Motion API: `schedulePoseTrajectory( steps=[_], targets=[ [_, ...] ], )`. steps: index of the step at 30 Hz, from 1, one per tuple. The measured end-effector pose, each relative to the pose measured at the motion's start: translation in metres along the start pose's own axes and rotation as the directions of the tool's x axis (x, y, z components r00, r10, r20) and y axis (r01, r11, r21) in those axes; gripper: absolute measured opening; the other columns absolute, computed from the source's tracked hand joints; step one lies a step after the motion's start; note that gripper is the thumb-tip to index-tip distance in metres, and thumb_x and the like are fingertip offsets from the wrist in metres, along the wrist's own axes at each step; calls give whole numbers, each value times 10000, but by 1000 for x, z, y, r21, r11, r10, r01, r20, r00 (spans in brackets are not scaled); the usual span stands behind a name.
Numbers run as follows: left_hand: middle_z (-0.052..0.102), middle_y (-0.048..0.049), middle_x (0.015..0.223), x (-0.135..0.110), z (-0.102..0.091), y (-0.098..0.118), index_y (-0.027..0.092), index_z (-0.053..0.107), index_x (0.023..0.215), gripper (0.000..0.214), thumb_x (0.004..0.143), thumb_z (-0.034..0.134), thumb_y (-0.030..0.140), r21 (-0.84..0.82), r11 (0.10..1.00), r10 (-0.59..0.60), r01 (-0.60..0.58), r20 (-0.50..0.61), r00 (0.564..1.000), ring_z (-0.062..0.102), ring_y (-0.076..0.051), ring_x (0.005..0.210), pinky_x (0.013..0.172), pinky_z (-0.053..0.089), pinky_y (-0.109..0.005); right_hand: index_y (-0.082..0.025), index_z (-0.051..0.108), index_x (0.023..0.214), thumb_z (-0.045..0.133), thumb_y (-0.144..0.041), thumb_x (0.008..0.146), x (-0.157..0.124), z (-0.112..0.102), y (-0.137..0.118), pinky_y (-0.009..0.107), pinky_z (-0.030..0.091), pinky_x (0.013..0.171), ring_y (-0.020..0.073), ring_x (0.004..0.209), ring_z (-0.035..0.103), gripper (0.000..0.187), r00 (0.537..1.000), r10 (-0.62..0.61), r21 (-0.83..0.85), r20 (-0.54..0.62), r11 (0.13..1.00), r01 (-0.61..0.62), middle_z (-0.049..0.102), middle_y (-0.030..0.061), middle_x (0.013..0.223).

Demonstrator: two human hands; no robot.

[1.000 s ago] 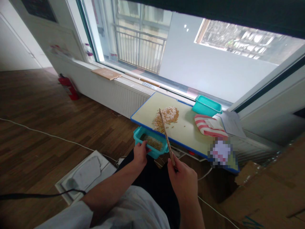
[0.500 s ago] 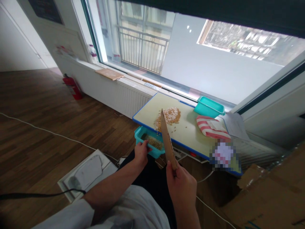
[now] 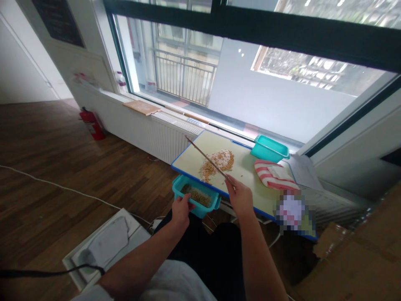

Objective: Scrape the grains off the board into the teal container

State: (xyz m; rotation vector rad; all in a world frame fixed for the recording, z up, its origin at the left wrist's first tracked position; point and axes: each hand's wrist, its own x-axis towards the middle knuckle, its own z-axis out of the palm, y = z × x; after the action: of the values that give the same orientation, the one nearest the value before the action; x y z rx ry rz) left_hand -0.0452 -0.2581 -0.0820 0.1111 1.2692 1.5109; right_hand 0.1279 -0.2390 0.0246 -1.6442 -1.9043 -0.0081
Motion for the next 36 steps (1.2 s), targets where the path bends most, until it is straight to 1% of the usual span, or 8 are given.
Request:
schedulePoseTrajectory(
  steps=[3, 8, 12, 17, 21, 27, 31, 36],
  targets=[
    [498, 41, 493, 0, -2, 1, 162, 521, 615, 132, 692, 617, 209, -3, 1000, 5, -5, 12, 1000, 482, -93, 419, 424, 454, -236, -188, 677, 1112, 460, -399, 872, 15, 13, 12, 322, 509, 785, 228, 909, 675, 386, 998, -31, 58, 48, 998, 28, 717, 72, 1015],
    [510, 29, 498, -4, -4, -5, 152, 537, 600, 154, 679, 638, 238, 13, 1000, -6, 5, 40, 999, 510, -107, 446, 442, 475, -251, -193, 689, 1084, 497, -376, 861, 28, 24, 31, 335, 499, 818, 232, 933, 668, 347, 996, -54, 44, 75, 998, 51, 718, 71, 1010],
    [511, 30, 498, -9, -2, -10, 151, 542, 602, 149, 670, 647, 232, 14, 999, -39, 38, 53, 998, 513, -107, 449, 444, 477, -250, -171, 693, 1081, 510, -357, 861, 31, 26, 36, 319, 500, 812, 231, 925, 670, 341, 995, -46, 63, 86, 997, 41, 717, 81, 1011],
    [484, 49, 484, -8, 0, -13, 157, 518, 587, 176, 664, 654, 238, 10, 1000, -28, 27, 36, 999, 495, -98, 439, 440, 476, -249, -189, 688, 1093, 497, -354, 871, 33, 28, 42, 322, 494, 852, 230, 973, 658, 336, 986, -98, 119, 134, 990, 83, 704, 72, 1059],
    [482, 56, 474, -5, 0, -9, 159, 506, 585, 184, 661, 651, 243, -3, 1000, -13, 14, 29, 999, 486, -94, 432, 437, 472, -246, -188, 690, 1092, 505, -364, 858, 37, 29, 47, 344, 505, 832, 249, 933, 668, 346, 983, -73, 127, 169, 991, 51, 712, 77, 1031],
    [483, 60, 464, -2, -2, 0, 160, 500, 591, 184, 635, 663, 236, -18, 1000, 7, -7, 8, 1000, 494, -97, 432, 435, 468, -242, -185, 691, 1075, 511, -367, 839, 52, 25, 49, 348, 505, 773, 250, 861, 670, 348, 970, -90, 187, 227, 981, 48, 727, 62, 968],
    [493, 55, 470, 3, -4, 0, 153, 513, 606, 179, 632, 666, 242, -17, 1000, 25, -25, -5, 1000, 494, -93, 428, 430, 465, -236, -169, 690, 1056, 479, -386, 842, 65, 23, 45, 327, 487, 721, 239, 816, 664, 371, 958, -78, 133, 277, 990, 42, 731, 70, 899],
    [486, 58, 466, 9, -6, 2, 155, 500, 599, 190, 637, 664, 242, -18, 999, 44, -44, -17, 999, 481, -85, 420, 431, 471, -237, -140, 718, 910, 455, -394, 843, 75, 19, 37, 290, 450, 628, 223, 718, 650, 371, 946, -54, -23, 319, 998, 64, 719, 92, 777]
  ],
)
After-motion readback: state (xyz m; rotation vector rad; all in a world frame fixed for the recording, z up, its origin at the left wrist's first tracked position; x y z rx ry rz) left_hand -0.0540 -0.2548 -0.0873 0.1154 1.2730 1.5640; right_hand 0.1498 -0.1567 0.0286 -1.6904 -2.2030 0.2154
